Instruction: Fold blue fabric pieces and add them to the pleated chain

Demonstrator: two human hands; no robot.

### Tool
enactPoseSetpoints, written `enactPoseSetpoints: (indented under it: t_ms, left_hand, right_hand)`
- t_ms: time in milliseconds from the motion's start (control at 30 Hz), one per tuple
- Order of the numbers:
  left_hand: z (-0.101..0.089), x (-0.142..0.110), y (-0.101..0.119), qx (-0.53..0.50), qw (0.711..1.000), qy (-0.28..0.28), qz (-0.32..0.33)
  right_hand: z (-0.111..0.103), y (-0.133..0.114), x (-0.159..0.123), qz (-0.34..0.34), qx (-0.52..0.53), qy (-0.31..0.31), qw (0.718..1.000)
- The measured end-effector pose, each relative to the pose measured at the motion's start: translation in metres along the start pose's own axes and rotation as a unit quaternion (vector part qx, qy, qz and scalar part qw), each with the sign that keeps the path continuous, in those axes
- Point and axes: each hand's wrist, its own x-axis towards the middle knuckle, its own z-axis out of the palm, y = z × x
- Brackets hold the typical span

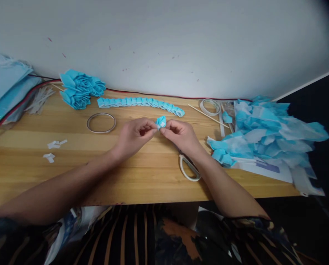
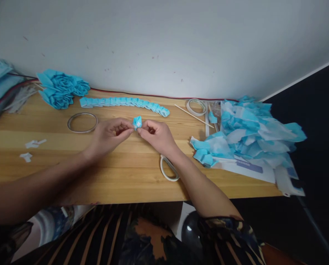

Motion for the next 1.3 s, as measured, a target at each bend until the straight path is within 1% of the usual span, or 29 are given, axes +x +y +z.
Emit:
enactPoseSetpoints:
  t_ms: [167,467,667,800,1067,1300]
  left_hand:
    - [0.0006,0.0007,-0.0047,-0.026,0.999,-0.002,-0.019]
    - [-0.0006,0.0009,0.0002,0.000,1.000,-0.011,-0.013]
    - [-0.0001,0.0009,-0.0003,0.000,1.000,-0.012,-0.018]
    - [0.0001,0.0005,0.0001,0.006,1.000,-0.015,-0.014]
    - [-0.0006,0.0009,0.0007,0.014,1.000,-0.016,-0.017]
    - [0.0000,0.0008,-0.0002,-0.023,0.999,-0.016,-0.028]
  right_hand:
    - [0.0015,-0.0027,-0.0023,-0.012,-0.040,0.005,0.999]
    - [0.0038,-0.0007,-0.0044,-0.068,-0.131,0.027,0.989]
    - [0.0041,-0.0010,-0.0054,-0.086,-0.180,0.031,0.979]
    - [0.0046,-0.0007,-0.0055,-0.095,-0.193,0.035,0.976]
    - [0.0047,-0.0014,-0.0052,-0.086,-0.196,0.035,0.976]
    - [0.0052,-0.0009,-0.0057,-0.090,-0.187,0.035,0.978]
